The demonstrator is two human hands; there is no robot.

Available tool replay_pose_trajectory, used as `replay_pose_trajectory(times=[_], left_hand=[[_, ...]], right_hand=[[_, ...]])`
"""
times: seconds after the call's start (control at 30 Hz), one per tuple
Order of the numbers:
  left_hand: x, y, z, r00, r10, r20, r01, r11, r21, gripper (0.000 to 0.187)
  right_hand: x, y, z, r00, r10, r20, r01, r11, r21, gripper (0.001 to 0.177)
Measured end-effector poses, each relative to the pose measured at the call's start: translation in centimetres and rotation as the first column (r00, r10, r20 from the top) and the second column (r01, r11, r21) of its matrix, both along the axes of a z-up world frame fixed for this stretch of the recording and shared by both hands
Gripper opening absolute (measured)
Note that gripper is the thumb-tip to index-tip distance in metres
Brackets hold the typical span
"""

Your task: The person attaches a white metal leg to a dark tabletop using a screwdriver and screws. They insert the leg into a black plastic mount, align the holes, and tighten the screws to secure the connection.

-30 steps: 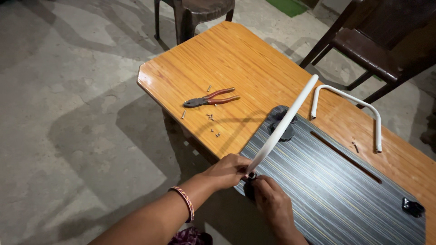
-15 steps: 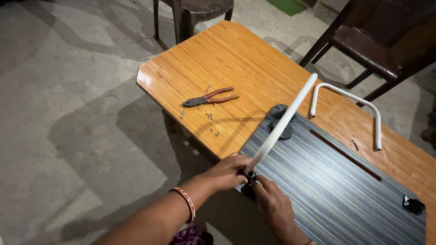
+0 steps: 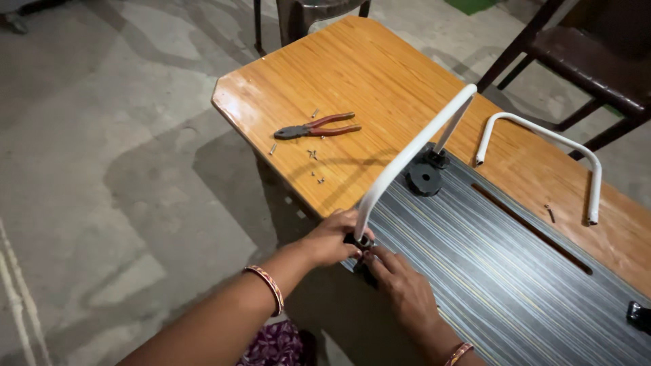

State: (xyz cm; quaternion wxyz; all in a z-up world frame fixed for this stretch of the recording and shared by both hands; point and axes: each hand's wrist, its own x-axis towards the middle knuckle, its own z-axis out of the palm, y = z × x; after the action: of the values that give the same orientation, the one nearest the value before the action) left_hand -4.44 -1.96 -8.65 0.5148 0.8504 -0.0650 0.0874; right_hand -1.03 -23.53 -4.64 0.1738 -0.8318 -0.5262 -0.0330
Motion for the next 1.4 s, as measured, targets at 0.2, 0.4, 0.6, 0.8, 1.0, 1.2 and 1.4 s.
replay_pose_trajectory(times=[0.2,0.4,0.6,0.8,1.0,1.2,1.4], left_hand=[[0.3,-0.6,0.4,0.995,0.044,-0.09,-0.045,0.999,-0.016,0.038],[0.3,-0.6,0.1,0.975,0.061,-0.212,-0.076,0.995,-0.063,0.039],[0.7,0.0,0.4,0.984,-0.003,-0.181,-0.005,0.999,-0.043,0.039],[1.2,0.5,1.1,0.941,-0.055,-0.335,0.014,0.992,-0.124,0.043],[1.9,1.8,0.7,0.9,-0.272,-0.342,0.114,0.901,-0.418,0.065],[2.5,3.0,-1.1,0.885,-0.408,-0.224,0.27,0.843,-0.465,0.062],[3.6,3.9,-2.2,0.898,-0.439,-0.013,0.436,0.895,-0.091,0.041]], right_hand=[[0.8,-0.7,-0.3,0.997,-0.008,-0.08,0.022,0.984,0.177,0.033],[0.8,-0.7,-0.1,0.991,-0.013,-0.135,0.046,0.967,0.25,0.031],[0.1,-0.6,0.5,0.966,-0.125,-0.226,0.181,0.953,0.245,0.018],[0.9,-1.2,-0.4,0.917,-0.155,-0.366,0.236,0.954,0.187,0.027],[3.4,-1.4,-2.5,0.804,-0.195,-0.562,0.433,0.84,0.328,0.031],[4.0,-0.7,-0.9,0.642,0.011,-0.767,0.623,0.575,0.53,0.033],[-0.7,0.5,0.8,0.558,0.156,-0.815,0.751,0.323,0.576,0.023]])
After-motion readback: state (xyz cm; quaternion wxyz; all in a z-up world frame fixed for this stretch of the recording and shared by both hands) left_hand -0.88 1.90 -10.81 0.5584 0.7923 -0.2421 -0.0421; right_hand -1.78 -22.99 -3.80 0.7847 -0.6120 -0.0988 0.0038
